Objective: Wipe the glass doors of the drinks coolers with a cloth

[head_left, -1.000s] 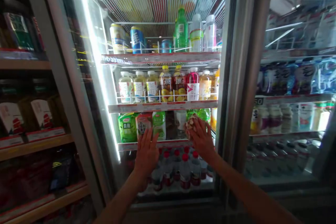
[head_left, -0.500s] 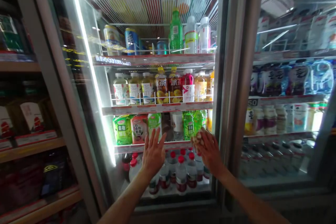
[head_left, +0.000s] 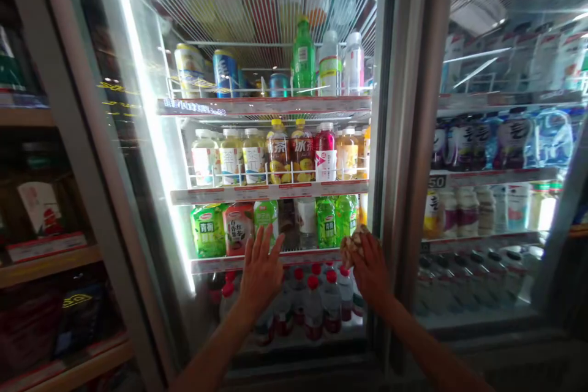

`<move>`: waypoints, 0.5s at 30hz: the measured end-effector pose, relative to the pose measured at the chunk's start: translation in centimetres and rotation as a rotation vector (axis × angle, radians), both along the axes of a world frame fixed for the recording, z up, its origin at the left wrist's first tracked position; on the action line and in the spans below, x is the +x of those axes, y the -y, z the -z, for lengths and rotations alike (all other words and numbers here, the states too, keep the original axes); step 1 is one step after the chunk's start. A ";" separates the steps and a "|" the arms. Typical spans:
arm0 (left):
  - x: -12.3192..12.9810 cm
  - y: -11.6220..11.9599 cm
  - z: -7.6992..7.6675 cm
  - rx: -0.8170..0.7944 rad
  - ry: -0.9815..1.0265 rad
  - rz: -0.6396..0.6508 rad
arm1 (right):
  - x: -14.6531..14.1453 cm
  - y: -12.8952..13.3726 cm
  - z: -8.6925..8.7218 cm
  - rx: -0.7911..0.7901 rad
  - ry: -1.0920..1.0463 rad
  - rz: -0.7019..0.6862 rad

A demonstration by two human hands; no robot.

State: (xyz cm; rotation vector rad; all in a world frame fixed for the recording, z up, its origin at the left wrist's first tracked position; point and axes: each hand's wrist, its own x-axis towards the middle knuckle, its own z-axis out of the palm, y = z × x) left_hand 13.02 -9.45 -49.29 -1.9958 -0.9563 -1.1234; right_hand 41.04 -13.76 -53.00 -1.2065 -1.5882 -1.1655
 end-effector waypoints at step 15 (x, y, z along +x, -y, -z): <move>-0.5 -1.2 -4.4 0.012 0.089 -0.035 | -0.6 -1.2 -5.5 0.070 0.037 -0.066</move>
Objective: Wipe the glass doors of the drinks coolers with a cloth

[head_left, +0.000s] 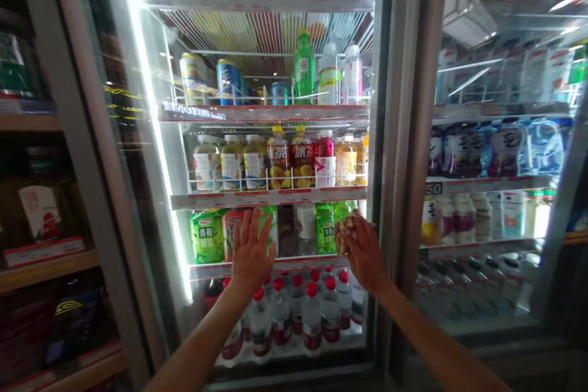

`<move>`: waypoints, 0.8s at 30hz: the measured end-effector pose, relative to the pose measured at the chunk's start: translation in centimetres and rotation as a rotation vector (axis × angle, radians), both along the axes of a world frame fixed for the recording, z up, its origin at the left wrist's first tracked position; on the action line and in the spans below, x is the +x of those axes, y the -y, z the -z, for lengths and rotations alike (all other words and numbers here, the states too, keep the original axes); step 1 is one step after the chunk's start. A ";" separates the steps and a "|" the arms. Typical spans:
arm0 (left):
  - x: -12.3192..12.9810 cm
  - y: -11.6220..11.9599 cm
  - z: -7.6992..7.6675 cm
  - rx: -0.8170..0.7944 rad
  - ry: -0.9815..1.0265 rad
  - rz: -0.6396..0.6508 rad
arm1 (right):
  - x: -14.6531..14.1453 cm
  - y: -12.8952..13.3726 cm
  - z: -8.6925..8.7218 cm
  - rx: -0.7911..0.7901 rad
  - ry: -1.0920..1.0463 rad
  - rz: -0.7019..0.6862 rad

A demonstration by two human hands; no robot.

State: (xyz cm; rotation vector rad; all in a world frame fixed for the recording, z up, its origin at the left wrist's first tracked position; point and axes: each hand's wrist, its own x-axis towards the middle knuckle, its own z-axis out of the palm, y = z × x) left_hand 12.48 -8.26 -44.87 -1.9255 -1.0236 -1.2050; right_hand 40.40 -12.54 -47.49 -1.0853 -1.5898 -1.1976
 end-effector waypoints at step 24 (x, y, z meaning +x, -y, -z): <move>-0.3 0.2 0.0 0.000 -0.055 -0.039 | -5.9 -3.0 -7.8 0.169 -0.069 -0.037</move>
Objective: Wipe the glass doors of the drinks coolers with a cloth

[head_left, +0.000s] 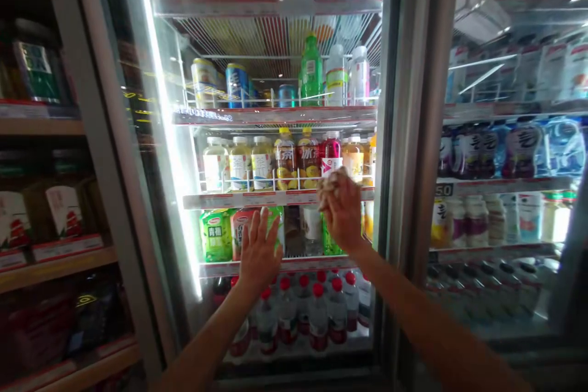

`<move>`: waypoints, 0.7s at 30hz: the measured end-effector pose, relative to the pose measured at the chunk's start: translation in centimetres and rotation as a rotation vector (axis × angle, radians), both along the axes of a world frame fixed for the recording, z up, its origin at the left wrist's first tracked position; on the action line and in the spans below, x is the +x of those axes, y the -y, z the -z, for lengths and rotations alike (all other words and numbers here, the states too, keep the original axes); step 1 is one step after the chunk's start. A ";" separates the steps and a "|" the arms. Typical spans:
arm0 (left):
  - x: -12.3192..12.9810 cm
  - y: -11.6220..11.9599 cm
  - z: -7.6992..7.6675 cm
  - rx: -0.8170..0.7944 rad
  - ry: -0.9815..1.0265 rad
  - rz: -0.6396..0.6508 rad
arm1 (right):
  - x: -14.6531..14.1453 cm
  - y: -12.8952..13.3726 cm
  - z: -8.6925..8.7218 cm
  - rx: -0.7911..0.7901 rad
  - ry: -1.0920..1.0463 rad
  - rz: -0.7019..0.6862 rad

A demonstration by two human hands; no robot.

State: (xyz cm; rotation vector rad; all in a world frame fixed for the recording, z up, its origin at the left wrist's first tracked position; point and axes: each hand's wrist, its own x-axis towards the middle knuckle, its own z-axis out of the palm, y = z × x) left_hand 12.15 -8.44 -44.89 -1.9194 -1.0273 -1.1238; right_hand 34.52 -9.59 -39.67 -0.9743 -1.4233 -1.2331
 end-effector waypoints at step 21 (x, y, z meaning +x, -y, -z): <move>-1.8 0.0 -1.2 -0.018 0.060 -0.053 | 1.3 0.2 -1.1 -0.001 -0.065 0.048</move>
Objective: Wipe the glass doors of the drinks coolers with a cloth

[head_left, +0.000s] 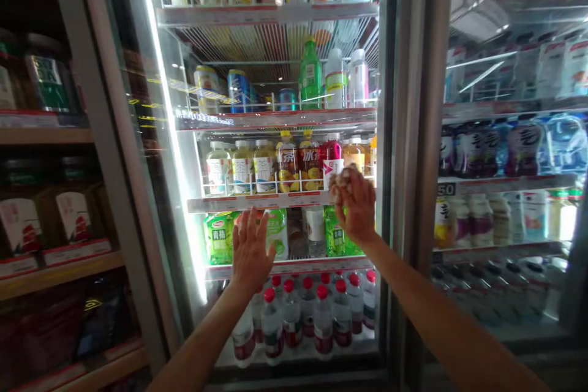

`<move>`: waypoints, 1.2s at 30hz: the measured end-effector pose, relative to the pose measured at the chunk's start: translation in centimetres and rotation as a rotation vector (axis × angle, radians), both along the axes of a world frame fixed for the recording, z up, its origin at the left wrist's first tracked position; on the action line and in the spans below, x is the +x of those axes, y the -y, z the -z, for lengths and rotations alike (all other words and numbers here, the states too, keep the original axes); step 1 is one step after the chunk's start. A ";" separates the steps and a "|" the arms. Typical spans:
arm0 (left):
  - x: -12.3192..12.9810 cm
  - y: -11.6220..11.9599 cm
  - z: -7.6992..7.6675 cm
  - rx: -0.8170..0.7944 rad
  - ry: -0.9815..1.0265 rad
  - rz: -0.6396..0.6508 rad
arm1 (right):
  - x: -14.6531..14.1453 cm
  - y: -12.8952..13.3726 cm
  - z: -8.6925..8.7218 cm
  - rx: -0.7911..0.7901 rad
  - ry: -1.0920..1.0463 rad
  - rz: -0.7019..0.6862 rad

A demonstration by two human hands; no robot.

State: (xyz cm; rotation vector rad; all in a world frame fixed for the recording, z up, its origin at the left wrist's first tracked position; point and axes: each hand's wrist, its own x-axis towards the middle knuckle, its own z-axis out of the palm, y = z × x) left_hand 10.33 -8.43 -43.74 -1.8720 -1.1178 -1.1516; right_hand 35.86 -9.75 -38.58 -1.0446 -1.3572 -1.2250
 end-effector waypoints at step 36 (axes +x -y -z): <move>0.1 -1.3 0.7 -0.029 0.105 0.035 | -1.6 0.4 1.0 -0.057 0.061 -0.077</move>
